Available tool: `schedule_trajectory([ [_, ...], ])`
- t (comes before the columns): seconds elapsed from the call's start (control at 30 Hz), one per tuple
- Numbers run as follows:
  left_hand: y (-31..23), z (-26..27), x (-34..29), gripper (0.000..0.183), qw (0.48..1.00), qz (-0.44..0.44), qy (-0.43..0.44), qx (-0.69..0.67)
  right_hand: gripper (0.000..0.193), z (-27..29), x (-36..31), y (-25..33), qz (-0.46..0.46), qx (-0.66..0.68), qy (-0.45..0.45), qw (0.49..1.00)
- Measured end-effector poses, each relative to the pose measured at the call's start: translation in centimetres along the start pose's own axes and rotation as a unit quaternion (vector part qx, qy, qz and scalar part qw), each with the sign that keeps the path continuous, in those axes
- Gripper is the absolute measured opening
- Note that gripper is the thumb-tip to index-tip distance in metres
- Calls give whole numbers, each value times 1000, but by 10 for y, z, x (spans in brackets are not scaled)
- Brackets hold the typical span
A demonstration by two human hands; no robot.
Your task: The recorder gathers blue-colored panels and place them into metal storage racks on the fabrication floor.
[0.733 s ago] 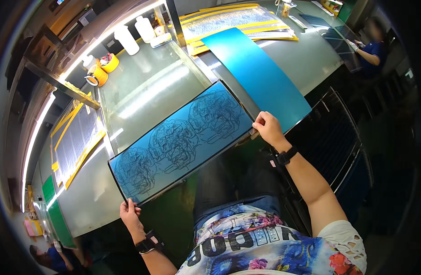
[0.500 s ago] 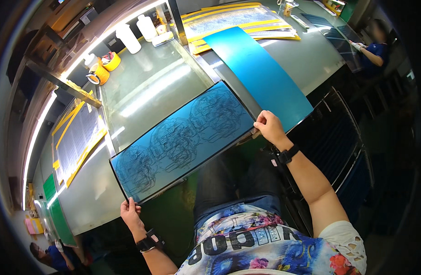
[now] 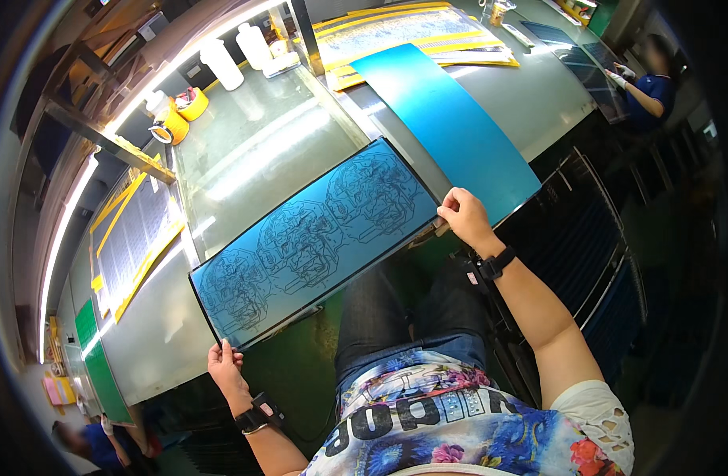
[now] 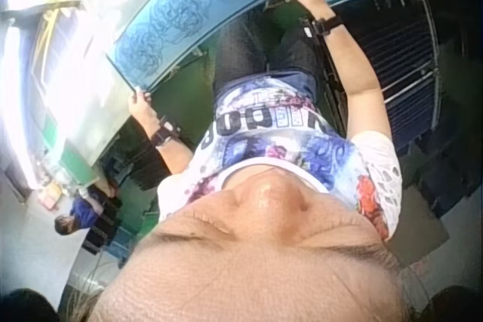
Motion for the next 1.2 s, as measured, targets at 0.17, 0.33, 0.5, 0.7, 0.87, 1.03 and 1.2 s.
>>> schedule_trajectory([
  [0.17,-3,4,-3,12,1000,1,-11,-2,15,-3,-1,3,20,-1,5,1000],
  [0.33,1,5,-2,14,1000,0,0,-15,15,-4,-2,0,9,-24,-1,1000],
  [0.5,-3,1,-4,13,1000,-7,9,-4,15,-2,-1,3,20,-39,-2,999],
  [0.7,-9,-1,-5,12,999,-38,17,33,15,-1,-1,6,12,-42,-4,999],
  [0.87,-14,-6,-6,12,997,-46,30,57,15,-1,-1,6,17,-45,-12,999],
  [1.03,-14,-4,-7,13,996,-57,29,64,15,-3,-1,6,19,-32,-4,999],
  [1.2,-14,-8,-6,13,995,-62,34,69,15,-1,-3,3,6,-34,-12,999],
])
Point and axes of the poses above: each hand's wrist, its own x-axis towards the middle knuckle, its own z-axis out of the back of the hand, y = z × x, the point moved 7 cm from there along x, towards the middle knuckle, and after that the axes turned 7 degrees about -x, right-handed, at the moved point
